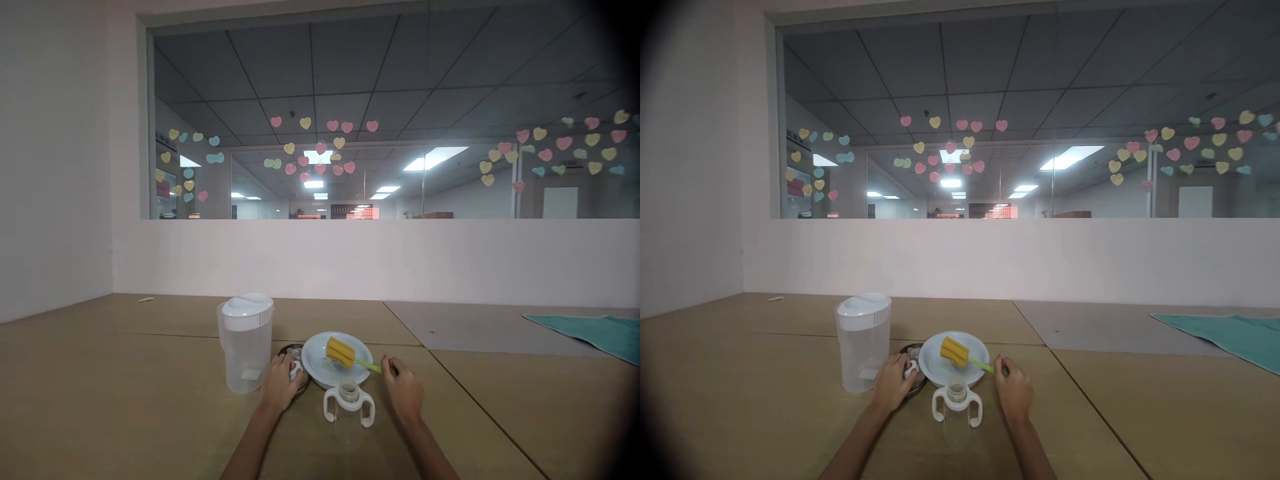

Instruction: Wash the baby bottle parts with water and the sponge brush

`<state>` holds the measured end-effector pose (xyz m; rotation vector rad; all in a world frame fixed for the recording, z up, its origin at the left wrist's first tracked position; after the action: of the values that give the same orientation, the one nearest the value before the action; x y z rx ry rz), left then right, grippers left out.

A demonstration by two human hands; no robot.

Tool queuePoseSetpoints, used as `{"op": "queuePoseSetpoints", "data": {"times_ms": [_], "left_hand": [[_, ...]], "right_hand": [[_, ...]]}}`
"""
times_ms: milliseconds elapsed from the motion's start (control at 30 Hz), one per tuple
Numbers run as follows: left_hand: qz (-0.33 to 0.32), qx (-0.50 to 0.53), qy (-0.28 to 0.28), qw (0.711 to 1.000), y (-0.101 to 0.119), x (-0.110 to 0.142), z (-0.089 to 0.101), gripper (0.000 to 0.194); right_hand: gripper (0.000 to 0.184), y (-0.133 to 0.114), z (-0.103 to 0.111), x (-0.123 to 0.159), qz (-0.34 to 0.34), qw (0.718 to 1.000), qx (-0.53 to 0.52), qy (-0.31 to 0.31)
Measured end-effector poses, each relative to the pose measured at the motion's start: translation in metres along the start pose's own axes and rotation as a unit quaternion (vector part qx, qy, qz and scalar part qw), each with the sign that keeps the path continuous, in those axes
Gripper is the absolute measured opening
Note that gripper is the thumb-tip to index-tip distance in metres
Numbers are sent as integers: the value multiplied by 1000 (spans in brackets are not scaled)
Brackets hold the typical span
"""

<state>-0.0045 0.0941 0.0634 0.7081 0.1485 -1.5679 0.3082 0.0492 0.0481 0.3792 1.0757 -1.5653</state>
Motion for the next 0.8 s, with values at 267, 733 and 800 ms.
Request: {"op": "queuePoseSetpoints", "data": {"times_ms": [267, 733, 800], "left_hand": [[21, 6, -29, 999, -2, 2, -9, 15], [-45, 86, -155, 983, 84, -38, -43, 11], [-41, 98, -176, 979, 89, -42, -58, 20]], "right_hand": [[44, 0, -2, 0, -4, 1000, 14, -14], [42, 12, -3, -1, -61, 997, -16, -40], [43, 12, -4, -2, -56, 997, -23, -39]]}}
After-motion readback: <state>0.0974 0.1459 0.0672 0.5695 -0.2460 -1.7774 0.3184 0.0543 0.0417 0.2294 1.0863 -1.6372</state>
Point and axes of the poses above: each hand's wrist, its own x-axis away from the middle knuckle, its own z-axis out of the back of the hand, y = z × x, the point moved 9 cm from there along -x, towards the middle knuckle, and after that the axes turned 13 degrees about z, right-handed, at the moved point
